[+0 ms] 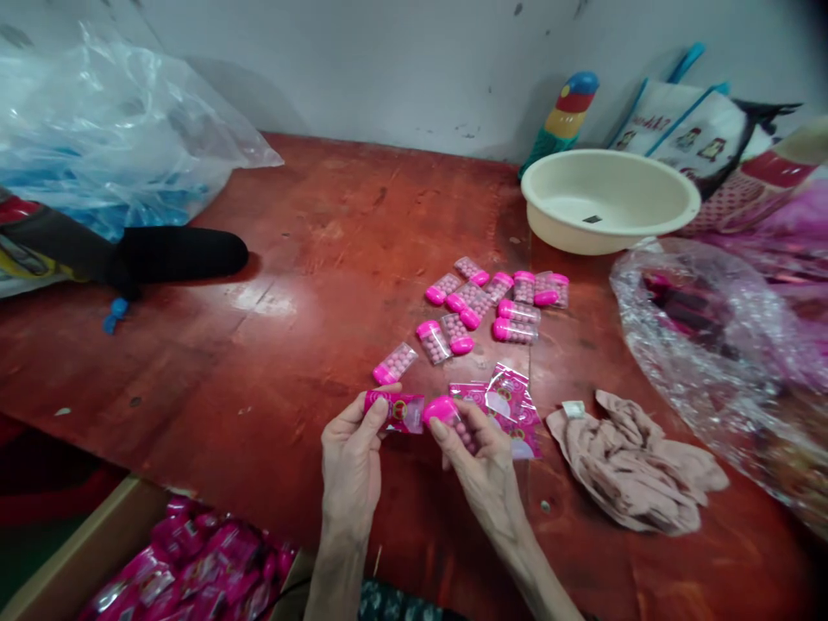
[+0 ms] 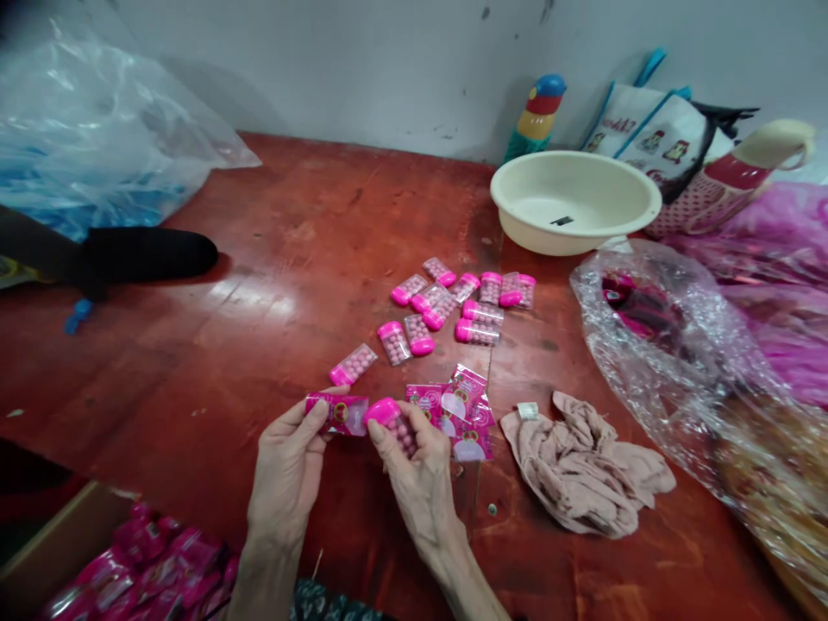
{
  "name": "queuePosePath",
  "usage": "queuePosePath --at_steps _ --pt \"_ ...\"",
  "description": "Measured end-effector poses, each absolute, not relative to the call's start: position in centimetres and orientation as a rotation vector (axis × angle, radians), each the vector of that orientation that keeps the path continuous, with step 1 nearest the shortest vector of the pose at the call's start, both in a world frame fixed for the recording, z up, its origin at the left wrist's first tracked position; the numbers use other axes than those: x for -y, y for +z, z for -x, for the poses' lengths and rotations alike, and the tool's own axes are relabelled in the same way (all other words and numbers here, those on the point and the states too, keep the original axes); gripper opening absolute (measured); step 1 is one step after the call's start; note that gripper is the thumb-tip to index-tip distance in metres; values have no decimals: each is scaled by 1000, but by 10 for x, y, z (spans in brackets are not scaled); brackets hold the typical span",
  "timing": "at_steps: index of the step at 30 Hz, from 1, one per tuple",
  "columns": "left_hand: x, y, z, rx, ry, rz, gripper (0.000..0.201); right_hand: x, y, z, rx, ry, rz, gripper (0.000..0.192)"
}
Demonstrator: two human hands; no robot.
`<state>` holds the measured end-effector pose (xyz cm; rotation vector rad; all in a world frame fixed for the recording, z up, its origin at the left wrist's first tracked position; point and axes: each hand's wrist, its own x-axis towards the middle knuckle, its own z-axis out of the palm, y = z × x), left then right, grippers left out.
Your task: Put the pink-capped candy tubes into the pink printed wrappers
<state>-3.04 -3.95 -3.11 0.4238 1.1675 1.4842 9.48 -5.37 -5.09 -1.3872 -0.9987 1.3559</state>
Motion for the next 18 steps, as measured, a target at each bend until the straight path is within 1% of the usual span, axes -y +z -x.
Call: queuePosePath --at_steps 6,12,16,18 --pt "38 -33 23 -1160 1427 -467 16 56 -54 -97 970 1425 1319 26" --pt "35 -37 21 -1200 1391 -495 16 53 -53 -104 855 1598 1227 27" --pt "33 -37 16 -1205 1424 -472 17 51 -54 -107 876 1553 1280 26" --pt "33 -37 13 -1215 1479 -448 23 51 -54 -108 869 1529 1309 28"
